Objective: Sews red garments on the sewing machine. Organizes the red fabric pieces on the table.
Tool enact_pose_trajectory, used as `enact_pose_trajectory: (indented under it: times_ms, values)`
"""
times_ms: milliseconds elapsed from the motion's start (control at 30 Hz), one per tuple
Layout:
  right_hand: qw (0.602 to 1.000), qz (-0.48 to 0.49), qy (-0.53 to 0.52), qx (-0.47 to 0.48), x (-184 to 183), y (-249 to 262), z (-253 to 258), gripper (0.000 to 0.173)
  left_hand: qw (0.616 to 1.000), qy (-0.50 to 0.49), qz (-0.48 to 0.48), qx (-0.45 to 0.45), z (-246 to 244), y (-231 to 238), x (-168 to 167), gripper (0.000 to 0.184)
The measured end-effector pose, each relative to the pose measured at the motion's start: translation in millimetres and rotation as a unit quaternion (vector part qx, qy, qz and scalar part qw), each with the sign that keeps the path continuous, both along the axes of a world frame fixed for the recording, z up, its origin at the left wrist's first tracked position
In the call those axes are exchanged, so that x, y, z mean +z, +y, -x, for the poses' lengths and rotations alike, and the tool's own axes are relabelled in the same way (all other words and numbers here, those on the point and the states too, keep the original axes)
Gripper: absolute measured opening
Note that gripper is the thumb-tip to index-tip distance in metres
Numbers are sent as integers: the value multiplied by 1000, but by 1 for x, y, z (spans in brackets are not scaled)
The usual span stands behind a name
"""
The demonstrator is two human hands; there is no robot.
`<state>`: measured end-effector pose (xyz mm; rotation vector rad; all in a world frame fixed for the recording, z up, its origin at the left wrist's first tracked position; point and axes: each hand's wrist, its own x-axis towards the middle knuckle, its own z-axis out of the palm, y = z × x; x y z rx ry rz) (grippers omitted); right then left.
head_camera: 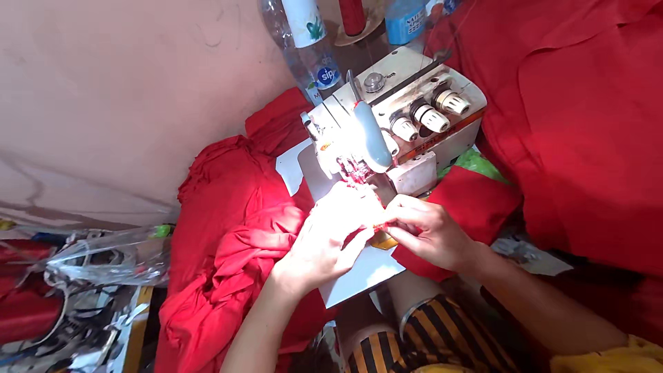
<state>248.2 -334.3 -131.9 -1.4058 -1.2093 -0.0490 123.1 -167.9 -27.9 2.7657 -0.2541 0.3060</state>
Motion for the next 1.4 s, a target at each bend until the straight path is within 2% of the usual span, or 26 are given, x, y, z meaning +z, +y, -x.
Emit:
enact_pose_trajectory:
  times_ms: [133, 300, 400, 700, 800, 967, 1100, 1233, 1400]
  values:
    - [999, -33, 8, 21, -7, 0, -1, 17, 999, -27, -20, -25, 3, -16, -11, 23]
    - [997, -37, 57, 23, -7, 7, -15, 14, 979, -152, -121, 66, -5, -46, -42, 17]
    - [996, -31, 70, 44, -6, 9, -22, 14, 969, -171, -144, 101, -10, -46, -44, 14]
    - [996, -7, 90, 14, -7, 0, -18, 14, 953, -216, -171, 125, -18, -40, -51, 13]
    - [996, -2, 92, 10, -10, -6, -17, 14, 956, -212, -151, 135, -21, -37, -50, 12]
    - [994, 15, 105, 1, -9, -13, -18, 17, 971, -104, -66, 207, -22, -15, -39, 20]
    - [995, 12, 103, -2, -4, -18, -18, 18, 979, -91, 10, 185, -23, 22, -42, 13]
    - [995, 9, 101, 8, -1, -21, -14, 16, 971, -91, 25, 218, -14, 39, -44, 20]
    - [993, 20, 112, 30, 1, -20, -4, 16, 958, -92, 1, 272, 0, 30, -41, 20]
